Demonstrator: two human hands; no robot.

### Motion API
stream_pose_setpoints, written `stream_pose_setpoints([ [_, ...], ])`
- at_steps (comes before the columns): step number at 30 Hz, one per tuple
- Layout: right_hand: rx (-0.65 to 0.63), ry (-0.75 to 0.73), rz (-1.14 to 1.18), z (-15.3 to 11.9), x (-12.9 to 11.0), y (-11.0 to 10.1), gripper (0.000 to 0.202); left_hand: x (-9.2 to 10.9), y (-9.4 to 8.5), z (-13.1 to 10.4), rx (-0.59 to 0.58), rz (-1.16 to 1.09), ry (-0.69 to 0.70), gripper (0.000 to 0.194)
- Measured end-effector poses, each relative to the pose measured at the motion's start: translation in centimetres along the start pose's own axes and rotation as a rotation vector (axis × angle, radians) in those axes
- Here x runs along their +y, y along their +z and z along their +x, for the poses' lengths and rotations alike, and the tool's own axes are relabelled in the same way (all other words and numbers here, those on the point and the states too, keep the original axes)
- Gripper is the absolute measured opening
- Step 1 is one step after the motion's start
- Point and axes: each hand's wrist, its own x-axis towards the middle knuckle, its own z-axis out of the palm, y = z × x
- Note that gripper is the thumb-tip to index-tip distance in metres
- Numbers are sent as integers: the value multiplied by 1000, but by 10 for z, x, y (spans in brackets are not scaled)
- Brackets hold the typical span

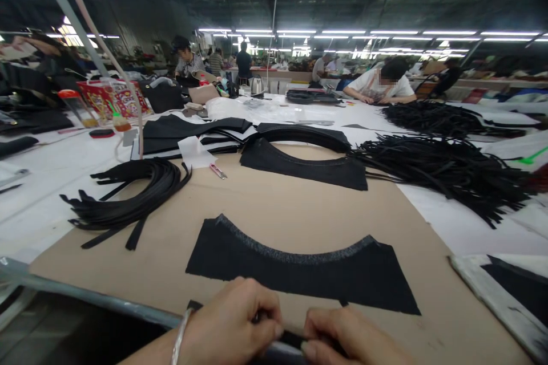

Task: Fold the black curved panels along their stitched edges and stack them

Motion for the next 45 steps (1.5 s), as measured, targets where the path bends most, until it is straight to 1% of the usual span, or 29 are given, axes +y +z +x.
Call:
stream_pose_setpoints([
  [2,93,9,-90,-1,5,-9,24,-3,-5,12,72,-8,-5,17],
  [3,143,22,-145,-1,6,-13,25,-5,-8,19,90,1,2,17],
  [5,231,56,-249,0,9,-22,27,-6,-13,31,88,16,17,17],
  [7,268,85,-312,2,9,-28,26,-6,-16,42,68,10,10,17],
  [11,282,130,-327,8,8,-36,24,-4,-17,55,54,0,-1,16],
  [15,316,161,-392,14,7,-38,23,-3,-16,62,61,25,-3,13],
  [20,345,203,-529,23,4,-38,24,4,-18,70,179,211,-52,9],
  [23,349,209,-591,30,2,-39,23,5,-18,76,202,291,-87,7],
  [29,343,245,-650,39,1,-42,23,2,-13,87,251,347,-91,6],
  [36,329,255,-654,47,5,-40,24,0,-10,92,280,400,-117,8],
  [41,330,247,-655,50,9,-40,24,-1,-9,92,284,398,-133,10],
  [45,306,262,-650,50,9,-41,24,-2,-8,94,295,388,-140,10],
])
